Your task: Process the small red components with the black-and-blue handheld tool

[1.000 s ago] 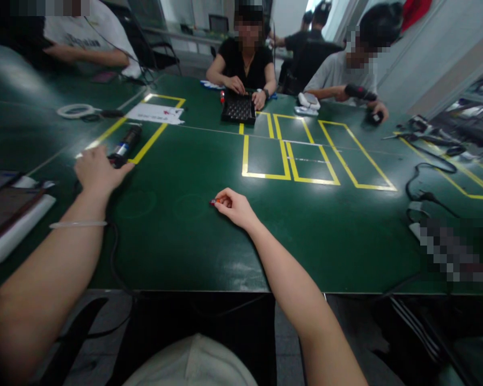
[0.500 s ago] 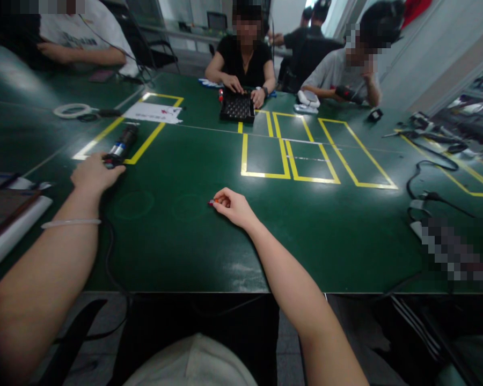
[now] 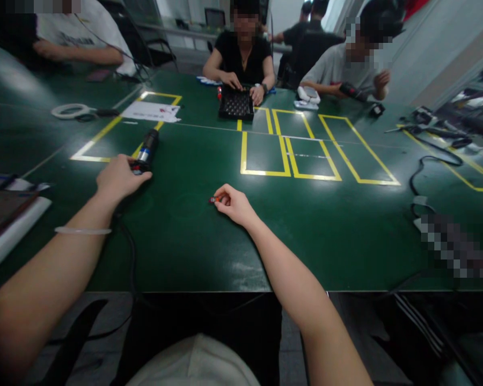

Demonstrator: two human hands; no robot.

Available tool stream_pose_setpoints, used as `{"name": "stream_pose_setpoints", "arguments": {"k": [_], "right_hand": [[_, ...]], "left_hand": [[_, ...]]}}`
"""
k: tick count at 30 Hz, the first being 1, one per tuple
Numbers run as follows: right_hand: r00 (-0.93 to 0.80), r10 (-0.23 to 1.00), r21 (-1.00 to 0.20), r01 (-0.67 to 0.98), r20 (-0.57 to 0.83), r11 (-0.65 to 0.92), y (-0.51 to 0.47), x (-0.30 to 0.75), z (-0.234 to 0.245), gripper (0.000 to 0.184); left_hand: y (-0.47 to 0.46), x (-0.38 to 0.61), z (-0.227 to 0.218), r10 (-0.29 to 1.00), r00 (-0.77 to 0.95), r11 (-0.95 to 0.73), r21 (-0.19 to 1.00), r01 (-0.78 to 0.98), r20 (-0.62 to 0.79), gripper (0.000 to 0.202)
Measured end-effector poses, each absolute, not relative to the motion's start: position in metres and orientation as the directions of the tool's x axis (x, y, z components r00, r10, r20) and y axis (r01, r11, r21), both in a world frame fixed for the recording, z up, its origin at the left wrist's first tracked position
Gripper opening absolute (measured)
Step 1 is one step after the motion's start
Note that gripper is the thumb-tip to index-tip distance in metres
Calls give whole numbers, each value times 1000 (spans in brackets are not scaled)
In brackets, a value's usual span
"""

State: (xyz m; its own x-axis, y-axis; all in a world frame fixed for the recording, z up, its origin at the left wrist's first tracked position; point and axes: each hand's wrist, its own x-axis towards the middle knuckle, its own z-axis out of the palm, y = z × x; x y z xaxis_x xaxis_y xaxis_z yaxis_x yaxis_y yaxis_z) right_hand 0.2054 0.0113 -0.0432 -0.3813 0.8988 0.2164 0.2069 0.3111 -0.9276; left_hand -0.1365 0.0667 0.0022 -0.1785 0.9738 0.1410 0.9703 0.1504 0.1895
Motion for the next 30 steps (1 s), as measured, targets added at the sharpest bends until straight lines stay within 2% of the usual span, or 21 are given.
{"name": "stream_pose_setpoints", "arguments": {"k": [3,13,18,23,27,30], "right_hand": [[-364,906,-938,180,215,295,12,205,-45,19],[-368,908,-955,134,200,264,9,204,-42,25],[-399,892,-906,262,212,333,6,204,-37,18],[-414,877,-774,463,243,432,5,204,-34,10],[-428,855,-689,525,294,500,7,201,-35,9],[-418,856,-673,541,305,504,9,198,-36,11]], "left_hand": [[59,-108,4,971,-191,164,179,970,143,65],[15,-22,-1,958,218,-238,93,967,188,59],[-4,1,1,912,356,-377,74,923,202,50],[-9,6,1,889,411,-433,79,898,201,56],[-8,5,0,876,431,-454,70,888,214,59],[-7,4,-2,875,436,-457,66,887,210,58]]}}
